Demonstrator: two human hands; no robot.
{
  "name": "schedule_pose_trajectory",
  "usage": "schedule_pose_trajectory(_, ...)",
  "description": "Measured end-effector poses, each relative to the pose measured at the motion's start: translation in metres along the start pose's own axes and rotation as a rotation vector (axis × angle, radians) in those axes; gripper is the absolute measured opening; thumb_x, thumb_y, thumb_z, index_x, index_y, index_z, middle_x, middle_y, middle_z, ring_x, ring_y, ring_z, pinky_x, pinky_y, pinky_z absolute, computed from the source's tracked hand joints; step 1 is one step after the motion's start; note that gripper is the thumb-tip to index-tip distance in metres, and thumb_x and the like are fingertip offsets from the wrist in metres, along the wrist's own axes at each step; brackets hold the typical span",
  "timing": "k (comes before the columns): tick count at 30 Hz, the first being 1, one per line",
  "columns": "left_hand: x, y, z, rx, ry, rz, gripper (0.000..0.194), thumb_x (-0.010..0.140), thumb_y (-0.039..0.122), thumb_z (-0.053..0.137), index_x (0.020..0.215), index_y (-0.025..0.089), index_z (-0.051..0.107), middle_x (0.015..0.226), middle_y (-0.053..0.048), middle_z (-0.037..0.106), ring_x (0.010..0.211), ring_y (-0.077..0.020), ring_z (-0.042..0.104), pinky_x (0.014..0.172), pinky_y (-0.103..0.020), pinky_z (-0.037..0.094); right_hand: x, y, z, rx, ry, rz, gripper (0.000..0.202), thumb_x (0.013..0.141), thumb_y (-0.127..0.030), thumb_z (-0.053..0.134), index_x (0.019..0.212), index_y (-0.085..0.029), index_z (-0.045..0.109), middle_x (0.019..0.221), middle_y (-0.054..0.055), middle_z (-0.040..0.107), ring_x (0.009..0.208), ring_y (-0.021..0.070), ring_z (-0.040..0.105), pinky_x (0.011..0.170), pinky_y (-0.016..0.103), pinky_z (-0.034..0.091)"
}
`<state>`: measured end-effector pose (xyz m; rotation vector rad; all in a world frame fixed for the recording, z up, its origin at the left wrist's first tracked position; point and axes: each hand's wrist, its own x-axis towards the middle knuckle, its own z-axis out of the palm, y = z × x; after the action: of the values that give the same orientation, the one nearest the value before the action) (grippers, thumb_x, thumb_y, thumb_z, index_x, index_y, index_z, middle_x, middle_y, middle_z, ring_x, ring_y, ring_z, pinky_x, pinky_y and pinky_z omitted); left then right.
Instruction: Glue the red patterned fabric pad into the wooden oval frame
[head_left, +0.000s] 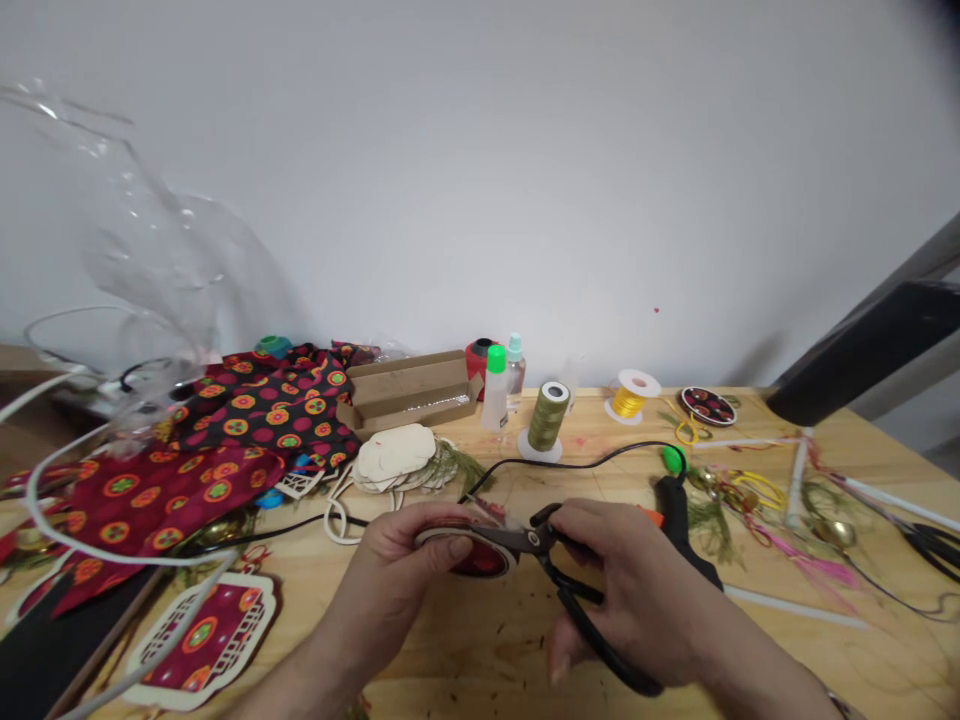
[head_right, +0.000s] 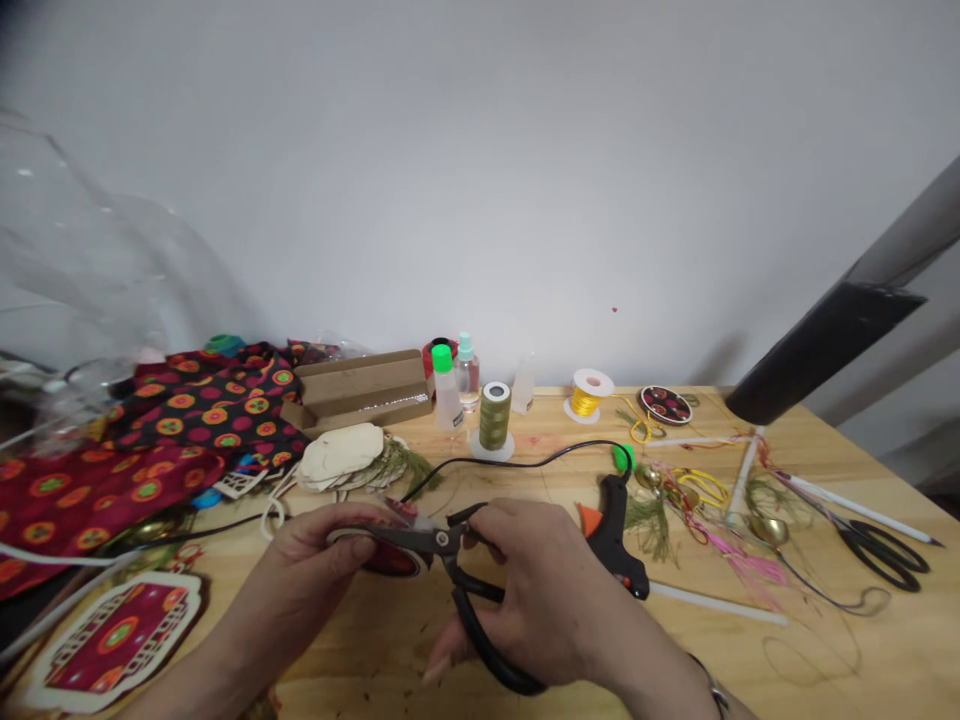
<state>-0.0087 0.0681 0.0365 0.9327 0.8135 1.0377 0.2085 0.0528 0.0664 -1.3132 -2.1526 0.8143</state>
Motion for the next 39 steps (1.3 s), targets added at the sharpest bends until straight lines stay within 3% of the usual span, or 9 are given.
schedule_pose_trajectory(18, -0.001, 0.0, -0.001, -0.038, -0.004, 0.008, 0.014, 0.066, 0.024, 0.078, 0.079, 0.019, 0.076, 0.084, -0.008, 0.078, 0.067, -0.024, 0.073, 0.065, -0.033, 0.058, -0.003, 0.005, 0.003, 0.082, -0.076, 0.047, 0.047, 0.057, -0.05, 0.079, 0.058, -0.019, 0.043, 0.058, -0.007, 0.029, 0.055, 0.0097, 0.024, 0.044, 0.021, 0.021)
schedule_pose_trajectory(25, -0.002, 0.0, -0.002, -0.053, -0.022, 0.01, 0.014, 0.066, 0.024, 0.078, 0.079, 0.02, 0.077, 0.084, -0.007, 0.078, 0.069, -0.0234, 0.073, 0.066, -0.031, 0.058, -0.003, 0.006, 0.004, 0.093, -0.103, 0.063, 0.049, 0.056, -0.057, 0.076, 0.057, -0.018, 0.046, 0.056, -0.008, 0.031, 0.055, 0.0093, 0.026, 0.044, 0.02, 0.022)
schedule_pose_trajectory(34, -0.003, 0.001, 0.0, -0.047, 0.009, 0.01, 0.013, 0.065, 0.023, 0.078, 0.078, 0.019, 0.076, 0.083, -0.008, 0.078, 0.066, -0.024, 0.073, 0.065, -0.033, 0.058, -0.003, 0.014, 0.009, -0.095, 0.052, -0.071, 0.046, 0.059, -0.058, 0.074, 0.06, -0.016, 0.056, 0.053, -0.007, 0.036, 0.051, 0.0087, 0.028, 0.046, 0.021, 0.023)
schedule_pose_trajectory(39, -0.002, 0.002, -0.001, -0.007, -0.003, 0.008, 0.012, 0.068, 0.022, 0.076, 0.078, 0.017, 0.076, 0.083, -0.009, 0.078, 0.07, -0.0258, 0.073, 0.065, -0.033, 0.057, -0.001, 0.013, 0.008, -0.028, 0.128, -0.063, 0.046, 0.063, -0.055, 0.073, 0.053, -0.016, 0.051, 0.051, -0.007, 0.036, 0.049, 0.0082, 0.029, 0.044, 0.02, 0.023)
